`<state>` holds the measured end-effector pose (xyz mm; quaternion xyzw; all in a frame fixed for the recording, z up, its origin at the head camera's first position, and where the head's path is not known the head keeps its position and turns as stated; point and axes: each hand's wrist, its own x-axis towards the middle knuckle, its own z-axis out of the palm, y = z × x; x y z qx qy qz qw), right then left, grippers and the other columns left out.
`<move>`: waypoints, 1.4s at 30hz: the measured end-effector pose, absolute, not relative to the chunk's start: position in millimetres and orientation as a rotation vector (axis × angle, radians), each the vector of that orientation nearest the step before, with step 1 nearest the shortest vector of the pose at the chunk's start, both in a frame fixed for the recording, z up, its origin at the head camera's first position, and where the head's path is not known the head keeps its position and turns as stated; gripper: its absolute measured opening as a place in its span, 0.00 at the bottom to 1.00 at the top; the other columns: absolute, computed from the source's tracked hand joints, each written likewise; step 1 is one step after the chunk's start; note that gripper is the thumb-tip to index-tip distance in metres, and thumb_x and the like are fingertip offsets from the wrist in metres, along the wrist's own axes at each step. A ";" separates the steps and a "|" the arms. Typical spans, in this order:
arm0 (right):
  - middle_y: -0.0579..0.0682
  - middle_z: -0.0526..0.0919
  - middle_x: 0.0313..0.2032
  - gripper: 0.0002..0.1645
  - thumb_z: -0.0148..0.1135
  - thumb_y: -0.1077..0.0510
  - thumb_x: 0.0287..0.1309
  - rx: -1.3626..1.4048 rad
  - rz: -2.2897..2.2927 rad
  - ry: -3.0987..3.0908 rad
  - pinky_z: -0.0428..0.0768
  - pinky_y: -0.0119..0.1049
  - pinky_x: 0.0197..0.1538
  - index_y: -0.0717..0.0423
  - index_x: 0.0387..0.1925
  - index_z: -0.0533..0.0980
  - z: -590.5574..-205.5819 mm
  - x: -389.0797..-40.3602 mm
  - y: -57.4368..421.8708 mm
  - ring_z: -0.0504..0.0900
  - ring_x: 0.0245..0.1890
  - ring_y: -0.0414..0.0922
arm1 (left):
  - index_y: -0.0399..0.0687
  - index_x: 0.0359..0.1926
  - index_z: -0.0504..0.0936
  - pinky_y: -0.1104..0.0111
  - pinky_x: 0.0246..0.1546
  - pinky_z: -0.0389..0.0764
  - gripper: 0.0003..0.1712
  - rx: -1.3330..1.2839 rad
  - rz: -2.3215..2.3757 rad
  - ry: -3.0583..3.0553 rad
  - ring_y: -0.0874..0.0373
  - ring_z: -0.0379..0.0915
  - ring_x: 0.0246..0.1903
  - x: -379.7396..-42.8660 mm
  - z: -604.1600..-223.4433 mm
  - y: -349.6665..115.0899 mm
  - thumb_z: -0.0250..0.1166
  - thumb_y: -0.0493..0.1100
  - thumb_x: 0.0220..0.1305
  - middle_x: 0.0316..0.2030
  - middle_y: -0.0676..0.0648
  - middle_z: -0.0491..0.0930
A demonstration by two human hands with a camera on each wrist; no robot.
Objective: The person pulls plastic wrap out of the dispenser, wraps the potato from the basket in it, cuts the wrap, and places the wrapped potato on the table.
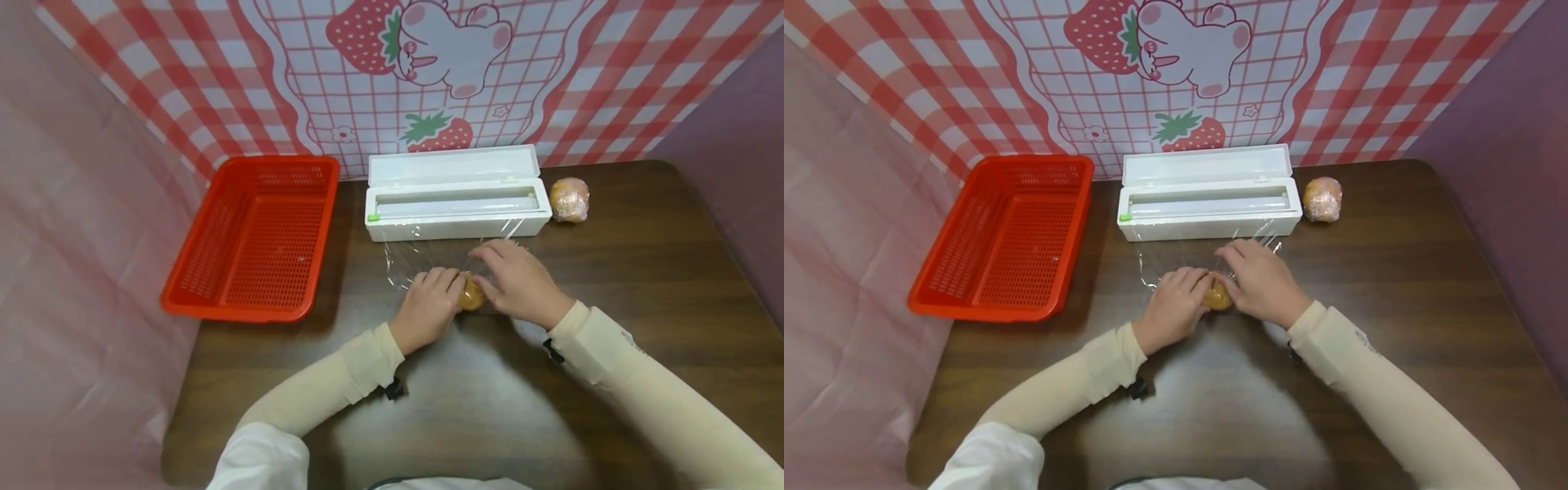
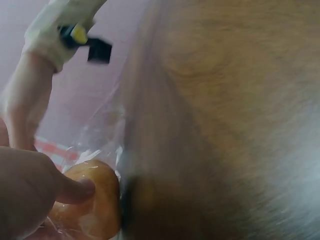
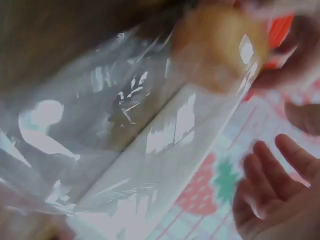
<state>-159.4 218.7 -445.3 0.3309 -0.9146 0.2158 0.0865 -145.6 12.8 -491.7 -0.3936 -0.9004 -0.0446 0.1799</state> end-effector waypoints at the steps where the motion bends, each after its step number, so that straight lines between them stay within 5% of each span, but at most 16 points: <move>1: 0.62 0.81 0.47 0.22 0.71 0.61 0.55 1.023 0.598 -2.662 0.77 0.57 0.53 0.66 0.50 0.78 -445.7 -154.4 215.0 0.79 0.49 0.60 | 0.42 0.60 0.79 0.63 0.44 0.78 0.33 -1.110 -0.141 -2.560 0.52 0.75 0.51 -147.5 -490.8 12.5 0.75 0.52 0.57 0.52 0.47 0.80; 20: 0.64 0.74 0.58 0.42 0.77 0.56 0.49 0.999 0.242 -2.727 0.77 0.55 0.49 0.68 0.60 0.67 -487.7 -141.2 195.3 0.75 0.54 0.62 | 0.40 0.68 0.73 0.59 0.54 0.77 0.35 -1.094 -0.270 -2.869 0.50 0.73 0.58 -167.6 -479.4 8.9 0.68 0.54 0.67 0.60 0.44 0.78; 28: 0.64 0.77 0.56 0.33 0.71 0.55 0.57 0.964 0.263 -2.726 0.78 0.54 0.48 0.67 0.58 0.69 -489.9 -153.4 193.2 0.76 0.52 0.61 | 0.39 0.73 0.66 0.58 0.56 0.76 0.39 -1.082 -0.269 -2.923 0.49 0.71 0.62 -172.8 -484.2 6.8 0.63 0.57 0.70 0.67 0.44 0.72; 42: 0.64 0.80 0.51 0.38 0.78 0.59 0.50 0.943 0.611 -2.897 0.76 0.59 0.51 0.65 0.60 0.69 -484.3 -177.9 205.6 0.78 0.50 0.61 | 0.41 0.73 0.65 0.53 0.58 0.67 0.47 -1.058 0.004 -2.713 0.48 0.63 0.65 -166.4 -497.4 3.3 0.68 0.62 0.63 0.68 0.43 0.69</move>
